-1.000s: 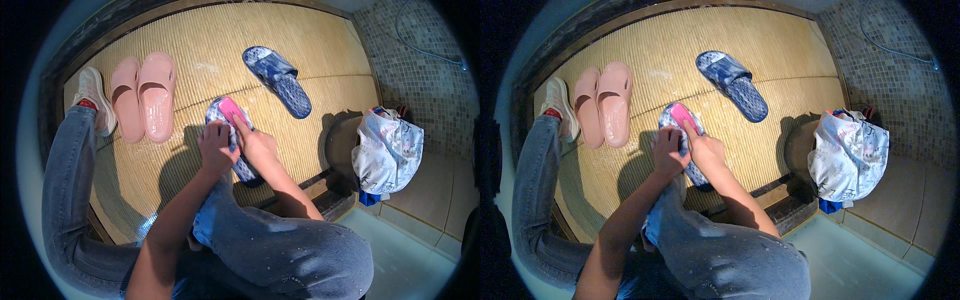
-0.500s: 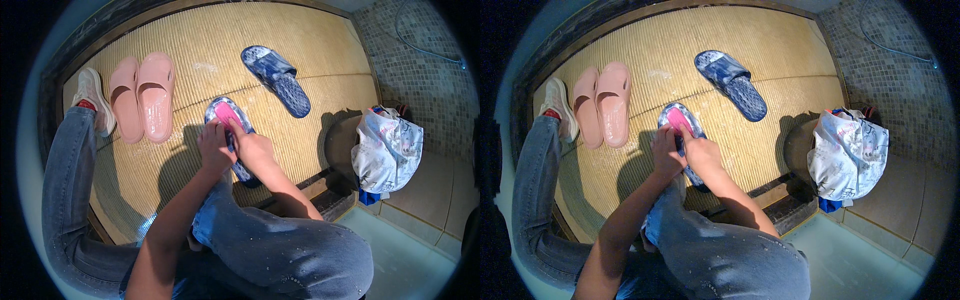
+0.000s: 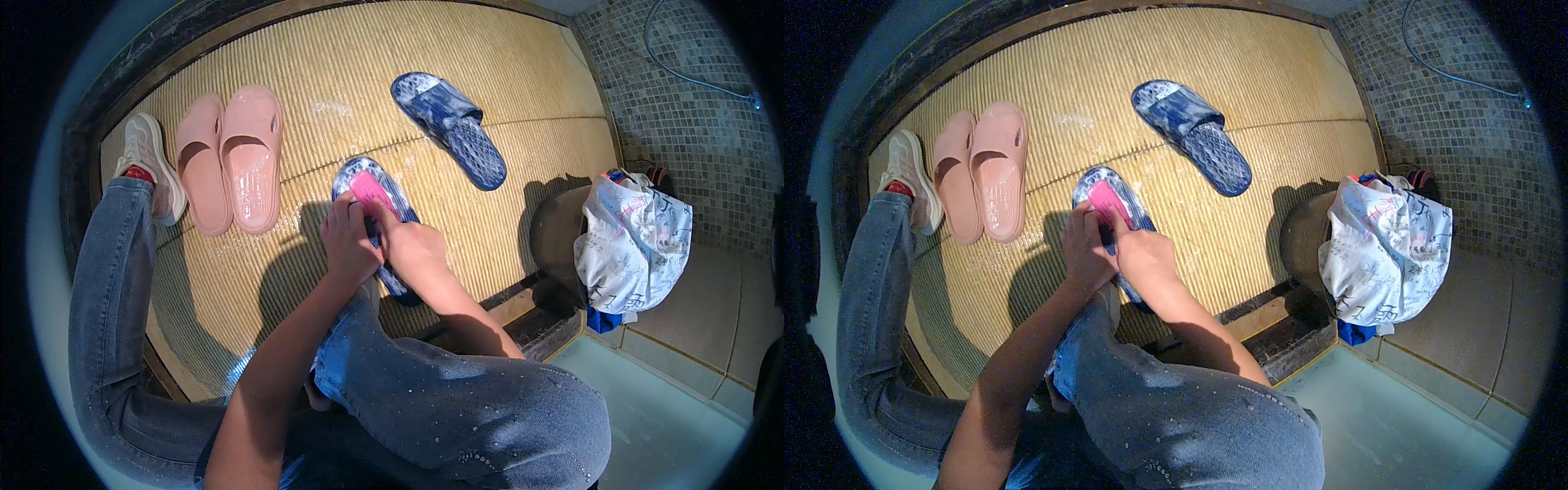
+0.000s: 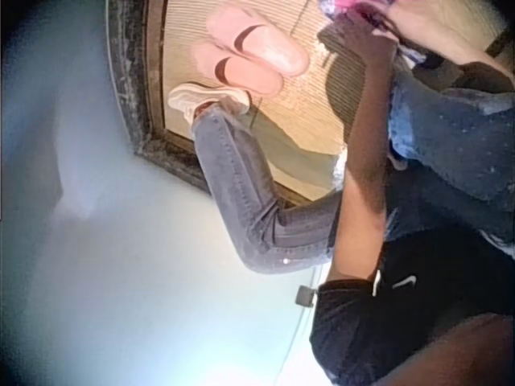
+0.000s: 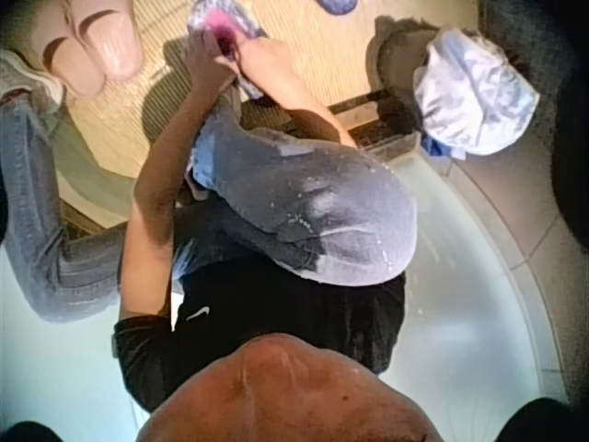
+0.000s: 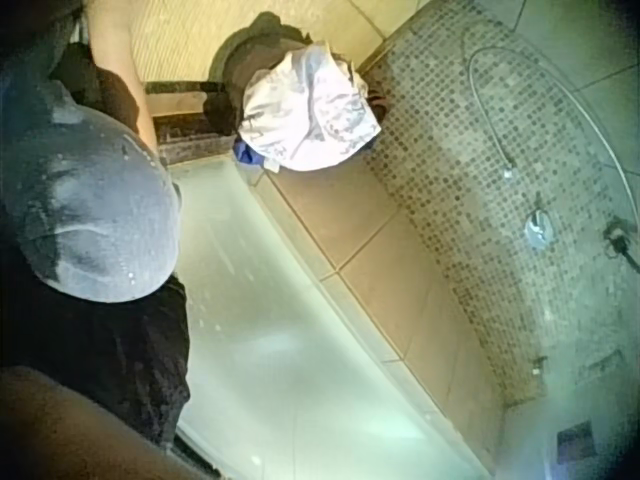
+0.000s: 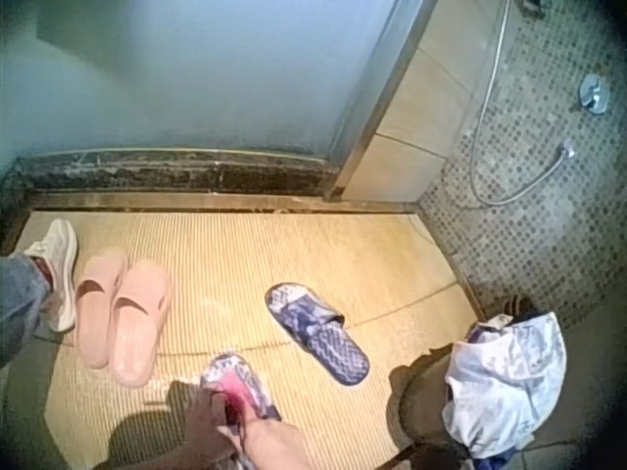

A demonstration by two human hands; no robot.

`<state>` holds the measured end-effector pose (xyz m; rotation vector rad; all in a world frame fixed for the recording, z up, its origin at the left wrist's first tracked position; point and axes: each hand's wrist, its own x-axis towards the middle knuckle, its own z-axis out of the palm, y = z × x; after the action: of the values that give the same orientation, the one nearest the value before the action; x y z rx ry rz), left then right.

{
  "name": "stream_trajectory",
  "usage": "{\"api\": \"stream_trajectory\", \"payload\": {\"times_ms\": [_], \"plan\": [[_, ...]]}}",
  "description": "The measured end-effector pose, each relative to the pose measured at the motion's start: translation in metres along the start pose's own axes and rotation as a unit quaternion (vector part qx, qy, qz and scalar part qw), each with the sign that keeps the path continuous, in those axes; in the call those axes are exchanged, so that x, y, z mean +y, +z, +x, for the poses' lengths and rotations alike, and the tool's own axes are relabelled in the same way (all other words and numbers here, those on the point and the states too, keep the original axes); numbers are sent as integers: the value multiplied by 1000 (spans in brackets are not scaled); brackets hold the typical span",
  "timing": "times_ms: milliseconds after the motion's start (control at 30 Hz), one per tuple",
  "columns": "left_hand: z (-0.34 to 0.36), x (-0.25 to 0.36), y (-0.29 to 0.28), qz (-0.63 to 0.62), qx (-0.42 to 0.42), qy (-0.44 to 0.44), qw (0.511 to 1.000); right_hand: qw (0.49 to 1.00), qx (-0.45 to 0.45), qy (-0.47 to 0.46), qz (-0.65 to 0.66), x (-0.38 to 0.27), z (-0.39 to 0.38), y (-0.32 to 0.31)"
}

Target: The person scrubs a blue patterned slipper with a pink brush, applying soap and working on the top and bottom surfaces. The person flips the slipper over to clean different areas and continues scrubbing until the end of the clip.

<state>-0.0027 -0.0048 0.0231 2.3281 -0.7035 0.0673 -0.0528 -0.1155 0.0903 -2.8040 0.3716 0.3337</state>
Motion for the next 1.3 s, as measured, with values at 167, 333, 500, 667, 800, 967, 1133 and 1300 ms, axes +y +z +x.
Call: {"api": "stream_trajectory", "payload": {"times_ms": [167,333,500,667,800,967,1133,1300], "plan": [[-1,-3,0,-7,-9,-17,1000,1000,-12,17,8,-2,-1,5],[-6,-6,-1,-15,-22,-19,999,993,-114,-3,25,19,-19,-42],[-3,2,8,-29,6,-9,1000,999,-28,17,13,7,-9,-20],[-5,-7,6,-26,17,-23,999,997,64,-4,34,2,-3,25],[-3,-6,2,-51,36,-15,998,998,49,2,32,0,-7,20],[-1,-6,1,-62,59,11,996,997,69,13,32,3,-4,21],[1,-1,-2,-65,42,19,997,994,103,13,35,22,4,18],[-1,-5,-2,-64,8,4,998,992,121,9,38,29,10,17]]}}
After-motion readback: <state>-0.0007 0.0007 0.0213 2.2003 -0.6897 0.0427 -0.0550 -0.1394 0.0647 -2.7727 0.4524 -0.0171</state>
